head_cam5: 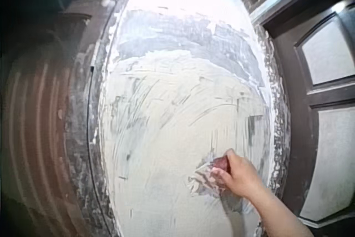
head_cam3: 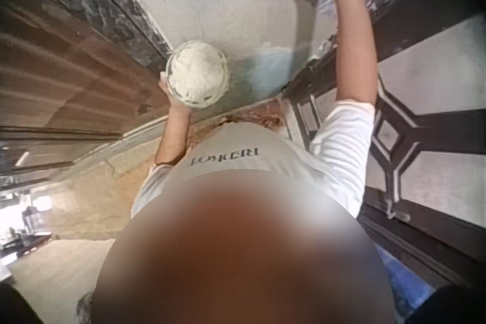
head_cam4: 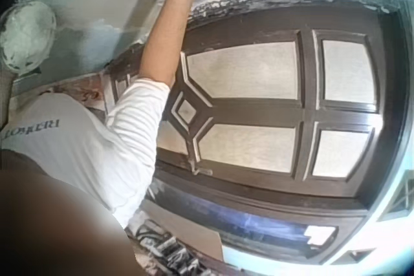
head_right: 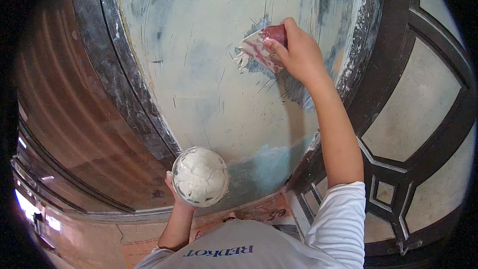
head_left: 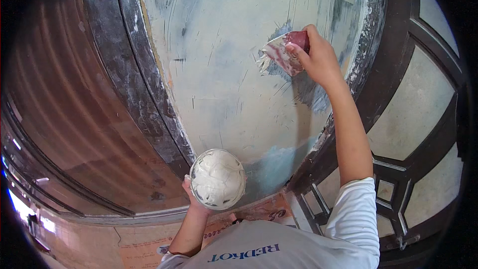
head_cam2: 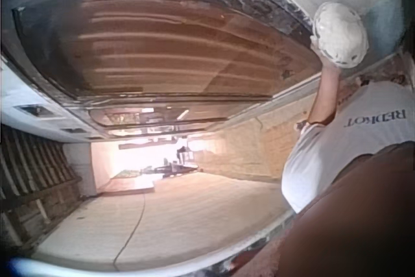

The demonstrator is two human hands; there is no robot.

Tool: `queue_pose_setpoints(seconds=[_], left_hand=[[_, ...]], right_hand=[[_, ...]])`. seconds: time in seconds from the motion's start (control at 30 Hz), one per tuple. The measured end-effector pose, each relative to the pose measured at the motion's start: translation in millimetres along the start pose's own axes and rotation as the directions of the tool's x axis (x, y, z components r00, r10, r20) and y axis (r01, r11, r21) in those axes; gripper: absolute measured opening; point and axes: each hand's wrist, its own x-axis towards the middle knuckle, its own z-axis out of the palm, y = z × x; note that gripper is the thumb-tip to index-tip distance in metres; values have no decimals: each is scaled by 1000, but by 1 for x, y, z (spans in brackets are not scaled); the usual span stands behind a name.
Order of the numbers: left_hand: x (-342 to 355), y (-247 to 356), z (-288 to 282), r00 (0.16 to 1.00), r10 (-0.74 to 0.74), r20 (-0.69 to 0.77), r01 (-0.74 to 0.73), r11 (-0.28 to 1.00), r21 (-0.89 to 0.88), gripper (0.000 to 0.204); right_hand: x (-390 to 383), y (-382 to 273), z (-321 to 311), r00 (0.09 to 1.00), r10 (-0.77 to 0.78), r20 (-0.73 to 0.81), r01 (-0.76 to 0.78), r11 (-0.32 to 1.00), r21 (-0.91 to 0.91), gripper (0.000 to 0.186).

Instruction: The person applies plaster from a tub to a circular wall area using a putty knife.

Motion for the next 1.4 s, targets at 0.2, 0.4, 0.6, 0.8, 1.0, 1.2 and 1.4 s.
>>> queue_pose_setpoints(seconds=[0.2,0.4,0.6,0.8,1.0,1.2,1.4], left_hand=[[0,-1,-21,996,14,-92,-12,1000,15,108],[-2,-1,-16,998,26,-60,-26,1000,-3,106],[-5,-3,-7,999,14,38,-14,1000,10,105],[-5,-12,-16,997,11,-72,-10,1000,9,101],[-4,-13,-15,994,55,-93,-51,998,41,105],[-9,-10,-10,999,21,-32,-21,1000,-16,108],[-8,-8,-10,1000,11,-11,-11,1000,-22,110]], right_hand=[[-9,8,12,999,42,-3,-42,998,41,42],[-27,30,24,993,120,19,-121,992,42,43],[-36,34,3,986,148,76,-154,985,81,41],[-21,9,7,993,116,27,-116,993,-6,42],[-31,19,13,988,152,19,-153,988,29,43],[-29,6,5,986,166,0,-165,980,112,42],[-38,25,26,981,192,-7,-191,980,62,43]])
